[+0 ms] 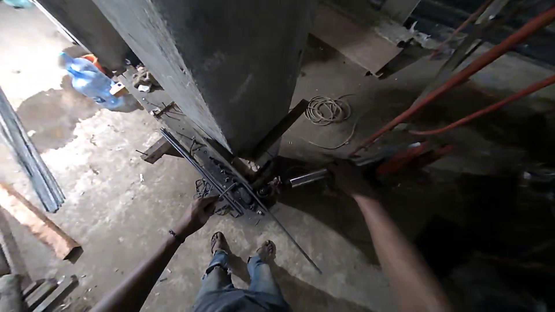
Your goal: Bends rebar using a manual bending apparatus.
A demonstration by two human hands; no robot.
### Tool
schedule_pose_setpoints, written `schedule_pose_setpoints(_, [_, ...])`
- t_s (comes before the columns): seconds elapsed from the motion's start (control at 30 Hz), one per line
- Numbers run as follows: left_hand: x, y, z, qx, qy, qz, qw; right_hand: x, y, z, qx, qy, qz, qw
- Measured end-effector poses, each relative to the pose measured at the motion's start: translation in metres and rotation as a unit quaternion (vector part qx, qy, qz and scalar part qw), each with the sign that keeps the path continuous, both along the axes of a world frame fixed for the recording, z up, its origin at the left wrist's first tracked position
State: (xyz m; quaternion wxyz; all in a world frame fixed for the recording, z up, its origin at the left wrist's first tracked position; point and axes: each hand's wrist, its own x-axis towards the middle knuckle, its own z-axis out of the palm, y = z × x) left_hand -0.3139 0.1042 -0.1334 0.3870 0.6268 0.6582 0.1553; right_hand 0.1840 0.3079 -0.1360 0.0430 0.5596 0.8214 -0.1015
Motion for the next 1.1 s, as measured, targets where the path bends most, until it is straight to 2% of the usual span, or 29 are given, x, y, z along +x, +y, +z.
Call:
schedule_pose_setpoints(0.1, [0.0,0.002,0.0,-0.025,-0.001,0.007,1.0,0.096,-0.034,0.003,0.0,0.006,-0.14,0.99])
schedule_pose_setpoints(0.2, [0.0,0.008,0.009,-0.022,0.023,-0.003,0.999,0.189,-0.072,-0.005,-0.034,-0.017,-0.238,0.97])
schedule_pose_setpoints(0.3, [-0.004,0.012,0.015,-0.03,0.043,-0.02,0.998,0.22,-0.125,-0.01,-0.047,-0.04,-0.273,0.96])
schedule_pose_setpoints(0.4, [-0.009,0.017,0.017,-0.034,0.033,-0.026,0.999,0.212,-0.169,-0.01,-0.026,-0.039,-0.277,0.96])
schedule_pose_setpoints(0.47, [-0.011,0.019,0.015,-0.031,0.02,-0.027,0.999,0.206,-0.208,-0.019,0.022,-0.012,-0.291,0.956])
schedule_pose_setpoints(0.6, [-0.023,0.033,0.004,0.013,0.019,-0.082,0.996,0.185,-0.268,-0.027,0.097,-0.001,-0.336,0.937])
schedule_pose_setpoints(0.77, [-0.03,0.035,-0.001,-0.003,0.005,-0.11,0.994,0.158,-0.29,-0.019,0.085,-0.002,-0.427,0.9])
schedule_pose_setpoints(0.87, [-0.03,0.04,0.008,-0.042,-0.033,-0.108,0.993,0.142,-0.335,-0.032,0.093,0.008,-0.489,0.867])
schedule_pose_setpoints(0.97, [-0.029,0.036,0.013,-0.106,-0.098,-0.078,0.986,0.101,-0.42,-0.042,0.099,0.03,-0.538,0.836])
schedule_pose_setpoints(1.1, [-0.034,0.038,0.013,-0.171,-0.219,-0.041,0.96,0.006,-0.512,-0.041,0.104,0.028,-0.628,0.771])
